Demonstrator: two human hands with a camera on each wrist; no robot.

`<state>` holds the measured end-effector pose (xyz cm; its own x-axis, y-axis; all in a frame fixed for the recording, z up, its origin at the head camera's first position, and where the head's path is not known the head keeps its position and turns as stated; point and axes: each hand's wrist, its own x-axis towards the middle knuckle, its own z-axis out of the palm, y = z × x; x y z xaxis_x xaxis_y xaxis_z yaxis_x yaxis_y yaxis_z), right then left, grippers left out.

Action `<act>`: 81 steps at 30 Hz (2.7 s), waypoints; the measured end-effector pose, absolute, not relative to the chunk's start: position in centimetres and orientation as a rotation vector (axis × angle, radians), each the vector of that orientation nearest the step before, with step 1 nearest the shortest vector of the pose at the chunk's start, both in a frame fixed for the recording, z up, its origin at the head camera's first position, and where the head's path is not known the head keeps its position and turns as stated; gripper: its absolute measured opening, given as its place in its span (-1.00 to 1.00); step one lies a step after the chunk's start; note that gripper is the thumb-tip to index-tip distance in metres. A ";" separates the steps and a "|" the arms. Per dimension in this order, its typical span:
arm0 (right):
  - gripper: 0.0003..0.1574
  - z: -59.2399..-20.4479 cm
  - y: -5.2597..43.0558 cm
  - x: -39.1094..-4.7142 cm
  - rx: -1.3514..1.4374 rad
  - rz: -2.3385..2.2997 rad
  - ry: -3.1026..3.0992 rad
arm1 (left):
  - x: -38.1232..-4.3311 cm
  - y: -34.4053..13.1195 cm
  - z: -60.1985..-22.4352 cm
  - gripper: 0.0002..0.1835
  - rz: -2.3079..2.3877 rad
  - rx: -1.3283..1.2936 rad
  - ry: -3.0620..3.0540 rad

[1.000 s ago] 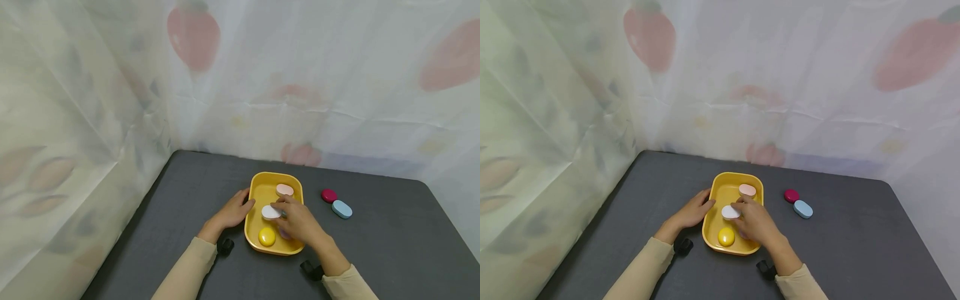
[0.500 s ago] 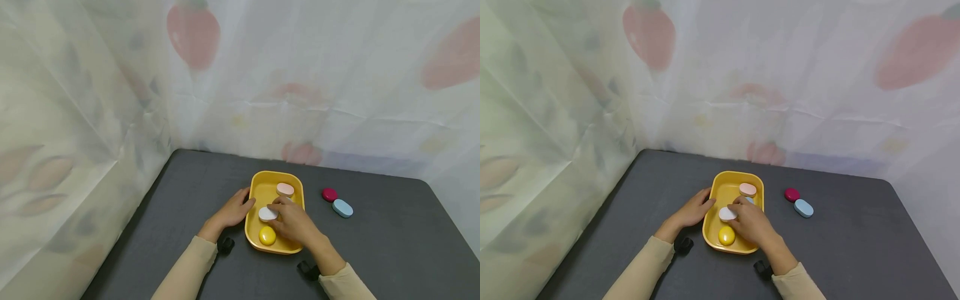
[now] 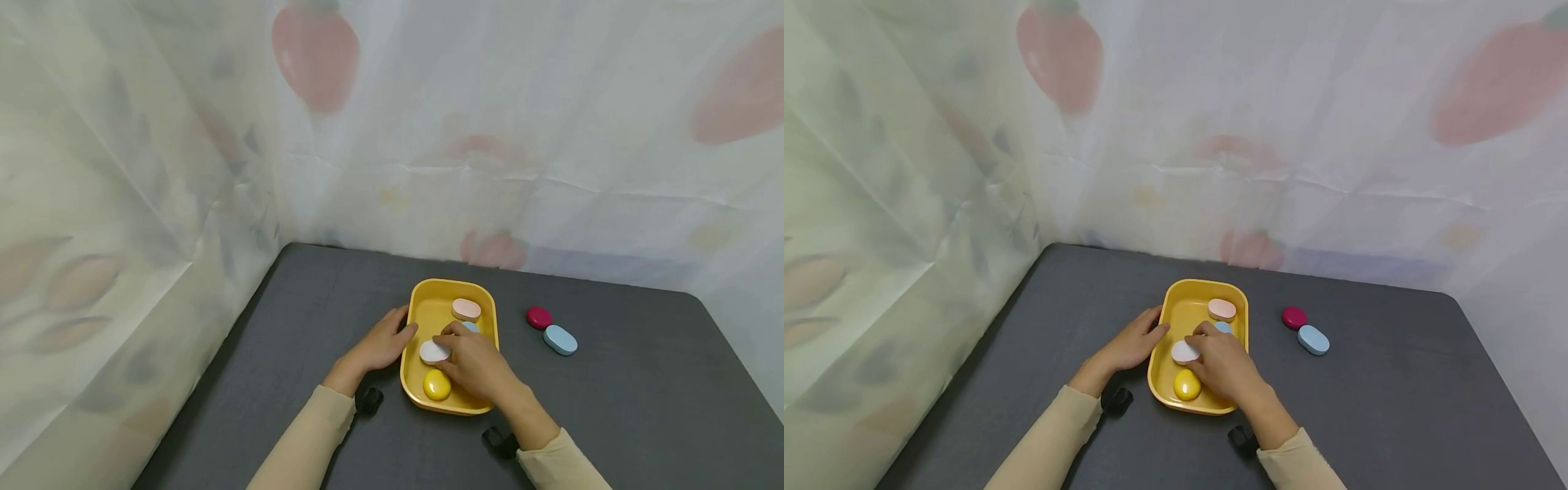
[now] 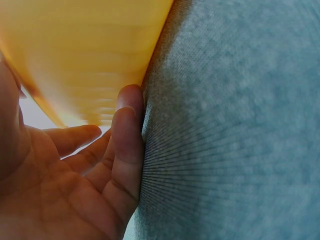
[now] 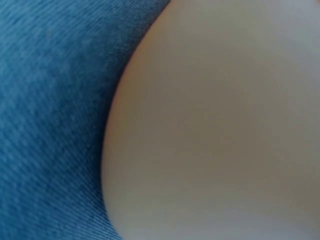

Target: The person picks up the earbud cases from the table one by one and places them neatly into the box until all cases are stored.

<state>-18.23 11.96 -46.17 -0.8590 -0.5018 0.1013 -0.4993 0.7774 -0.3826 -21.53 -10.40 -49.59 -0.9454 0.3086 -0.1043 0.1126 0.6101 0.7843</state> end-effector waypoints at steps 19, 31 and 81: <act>-0.50 -46.5 11.8 -18.3 -0.889 -0.525 3.003 | -21.5 -10.4 -49.4 -0.33 1.265 0.348 2.599; -0.46 -46.5 12.0 -18.3 -0.901 -0.525 2.995 | -21.5 -10.4 -49.5 -0.33 1.255 0.338 2.600; -0.34 -44.5 15.6 -18.8 -0.869 -0.762 3.065 | -21.4 -10.4 -49.4 -0.32 1.269 0.349 2.587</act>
